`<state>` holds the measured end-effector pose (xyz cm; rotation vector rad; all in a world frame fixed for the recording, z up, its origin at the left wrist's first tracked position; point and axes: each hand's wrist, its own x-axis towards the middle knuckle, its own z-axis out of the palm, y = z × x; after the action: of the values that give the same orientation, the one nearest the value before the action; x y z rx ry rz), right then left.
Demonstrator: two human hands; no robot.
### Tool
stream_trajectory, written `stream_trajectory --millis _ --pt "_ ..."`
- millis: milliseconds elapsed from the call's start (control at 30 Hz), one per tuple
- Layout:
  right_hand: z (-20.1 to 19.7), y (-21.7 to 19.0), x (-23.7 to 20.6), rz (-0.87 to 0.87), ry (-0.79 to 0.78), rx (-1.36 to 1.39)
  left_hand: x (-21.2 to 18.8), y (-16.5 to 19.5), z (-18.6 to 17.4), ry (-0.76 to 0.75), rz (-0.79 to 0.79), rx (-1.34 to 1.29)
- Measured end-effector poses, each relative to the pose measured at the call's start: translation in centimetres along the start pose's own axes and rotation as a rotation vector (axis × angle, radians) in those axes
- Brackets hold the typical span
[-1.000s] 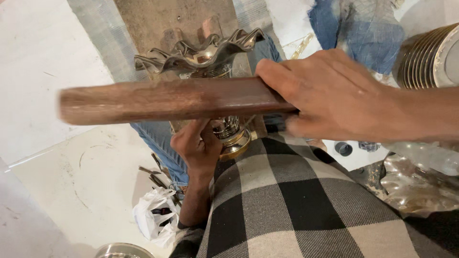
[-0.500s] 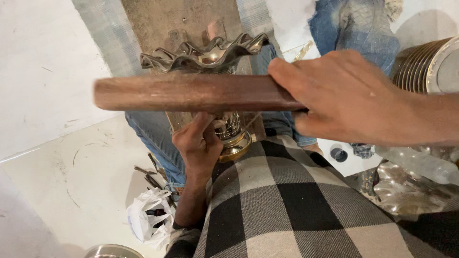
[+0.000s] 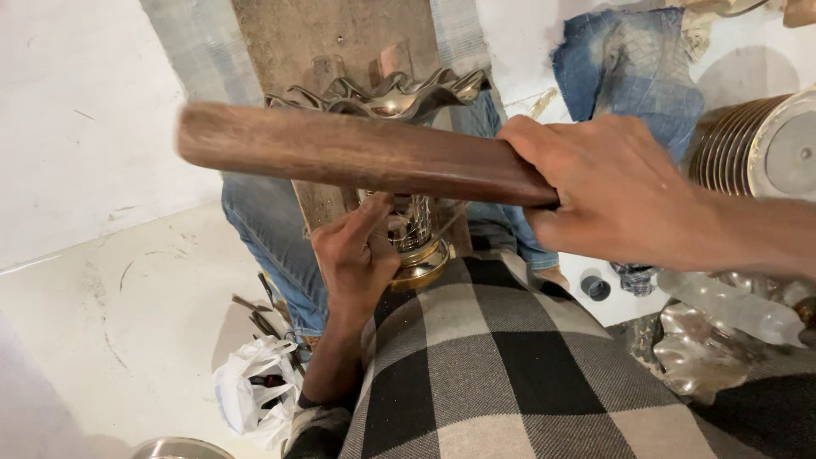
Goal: The person is engraving a decorative pattern onto a metal vase using a chisel and a wooden mallet. They hold the chisel against the vase and strike it with the mallet to create the design.
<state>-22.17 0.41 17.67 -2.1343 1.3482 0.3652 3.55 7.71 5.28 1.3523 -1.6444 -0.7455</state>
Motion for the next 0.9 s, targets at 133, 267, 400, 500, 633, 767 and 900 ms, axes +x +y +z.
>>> stream_trajectory --millis 133,267,400,500,633,767,900 --pt "-0.1 0.1 -0.3 -0.173 0.093 0.221 0.1 0.0 0.0 -0.006 -0.034 0.036" --pt "0.0 -0.2 0.3 -0.081 0.126 0.216 0.0 0.0 -0.5 -0.042 0.016 -0.02" --pt "0.4 0.0 0.6 -0.038 -0.03 0.138 -0.1 -0.1 -0.5 -0.055 -0.016 -0.001" --pt "0.5 0.5 0.3 -0.173 0.147 0.316 -0.1 -0.4 -0.2 -0.042 0.0 -0.012" --pt "0.2 0.8 0.1 -0.149 0.107 0.184 -0.1 -0.8 0.0 -0.104 -0.065 0.027" --pt "-0.3 0.6 0.1 -0.125 0.197 0.362 0.0 -0.6 -0.1 -0.066 0.02 -0.049" --pt "-0.1 0.3 0.3 -0.094 0.03 -0.058 0.1 -0.2 -0.3 -0.067 0.012 0.017"
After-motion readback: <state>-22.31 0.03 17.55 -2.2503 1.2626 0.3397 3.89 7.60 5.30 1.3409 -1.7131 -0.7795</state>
